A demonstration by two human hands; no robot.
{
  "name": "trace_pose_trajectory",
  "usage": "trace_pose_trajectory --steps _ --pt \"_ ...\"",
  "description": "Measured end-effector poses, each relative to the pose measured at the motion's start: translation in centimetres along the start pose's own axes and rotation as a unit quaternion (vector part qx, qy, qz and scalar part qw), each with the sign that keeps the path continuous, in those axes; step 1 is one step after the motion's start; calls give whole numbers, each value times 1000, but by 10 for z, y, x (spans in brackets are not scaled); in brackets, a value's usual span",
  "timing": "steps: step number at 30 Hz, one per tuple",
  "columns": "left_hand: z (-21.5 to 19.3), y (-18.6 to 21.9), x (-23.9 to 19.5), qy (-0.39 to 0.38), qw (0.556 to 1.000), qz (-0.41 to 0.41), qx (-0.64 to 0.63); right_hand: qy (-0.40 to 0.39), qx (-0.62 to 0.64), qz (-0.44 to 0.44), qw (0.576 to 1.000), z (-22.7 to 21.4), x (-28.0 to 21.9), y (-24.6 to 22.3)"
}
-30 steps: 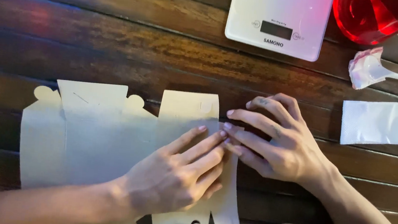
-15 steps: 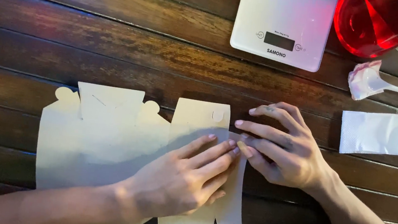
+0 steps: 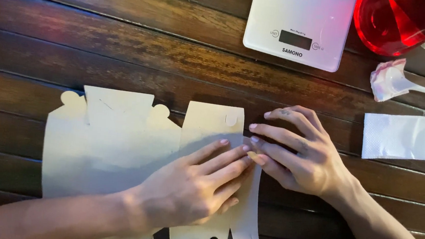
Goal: The person assembles a flat cardboard takeout box by folding its sides and securing the tabs. They work at a wooden table with various items nearby, including a digital scale and a red beverage container.
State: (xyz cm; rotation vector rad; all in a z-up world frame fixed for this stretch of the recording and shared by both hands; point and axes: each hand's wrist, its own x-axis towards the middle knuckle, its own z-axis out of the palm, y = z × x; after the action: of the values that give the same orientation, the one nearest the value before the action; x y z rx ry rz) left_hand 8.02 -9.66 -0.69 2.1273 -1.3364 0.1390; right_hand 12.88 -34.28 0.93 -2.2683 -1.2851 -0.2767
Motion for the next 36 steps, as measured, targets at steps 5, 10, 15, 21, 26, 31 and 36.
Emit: trace_pose_trajectory --steps 5,10,15,21,26,31,36 --pt "-3 3 3 -14 1000 -4 5 -4 -3 5 1000 0 -2 -1" --pt "-7 -1 6 -19 1000 2 7 5 -22 -7 1000 -3 5 0" --pt "-3 4 2 -27 999 2 25 -3 -12 4 1000 0 -2 -4" --pt "1 7 -1 -11 999 2 42 -3 -20 -6 1000 -1 -2 -6" --pt "3 5 -1 -33 998 6 58 -4 -32 -15 999 -4 1 -6" --pt "0 4 1 -28 997 13 72 4 -28 -6 1000 -2 -1 -7" --pt "2 5 -1 -26 997 8 68 2 -23 -8 1000 -2 -1 -8"
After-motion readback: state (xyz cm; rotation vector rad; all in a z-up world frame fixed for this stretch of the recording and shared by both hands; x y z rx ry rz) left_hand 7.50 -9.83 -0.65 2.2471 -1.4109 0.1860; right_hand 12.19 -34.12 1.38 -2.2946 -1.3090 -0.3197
